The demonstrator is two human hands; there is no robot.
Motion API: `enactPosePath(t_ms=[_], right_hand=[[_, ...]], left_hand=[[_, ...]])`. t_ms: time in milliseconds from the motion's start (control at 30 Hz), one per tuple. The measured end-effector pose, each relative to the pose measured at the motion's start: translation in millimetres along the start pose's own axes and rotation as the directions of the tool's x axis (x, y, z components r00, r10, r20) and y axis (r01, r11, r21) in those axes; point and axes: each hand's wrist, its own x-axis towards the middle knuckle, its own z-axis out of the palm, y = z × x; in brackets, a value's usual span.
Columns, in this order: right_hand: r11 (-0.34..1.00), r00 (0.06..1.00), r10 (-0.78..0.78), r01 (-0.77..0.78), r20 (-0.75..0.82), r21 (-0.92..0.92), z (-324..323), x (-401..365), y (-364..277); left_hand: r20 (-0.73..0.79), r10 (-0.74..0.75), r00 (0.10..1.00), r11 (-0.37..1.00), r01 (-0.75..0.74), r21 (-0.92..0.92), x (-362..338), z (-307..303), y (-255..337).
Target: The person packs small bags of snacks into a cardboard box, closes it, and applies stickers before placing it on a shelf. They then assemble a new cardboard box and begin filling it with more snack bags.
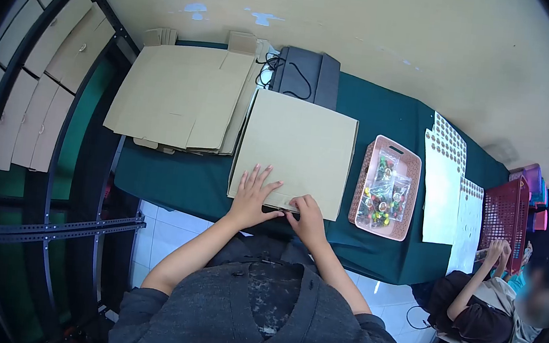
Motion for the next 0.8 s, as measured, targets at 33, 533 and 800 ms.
enactPosePath(t_ms=[33, 533, 800], right_hand=[[1.0, 1.0, 0.022, -0.022, 0.01, 0.01, 1.2, -0.3, 0.6], [0.996, 0.995, 0.083, -0.082, -0.054, 0.026, 9.6, 1.4, 7.9], [0.986, 0.988, 0.102, -0.116, -0.118, -0.117, 3.0, 6.4, 4.5]], left_hand=[[-0.003, -0.004, 1.0, 1.0, 0.004, -0.014, -0.2, 0.3, 0.1], [-0.016, 0.011, 1.0, 0.997, -0.01, 0.077, -0.1, 12.4, -5.0], [0.006, 0.009, 1.0, 0.996, -0.009, 0.09, 1.6, 11.5, -5.6]])
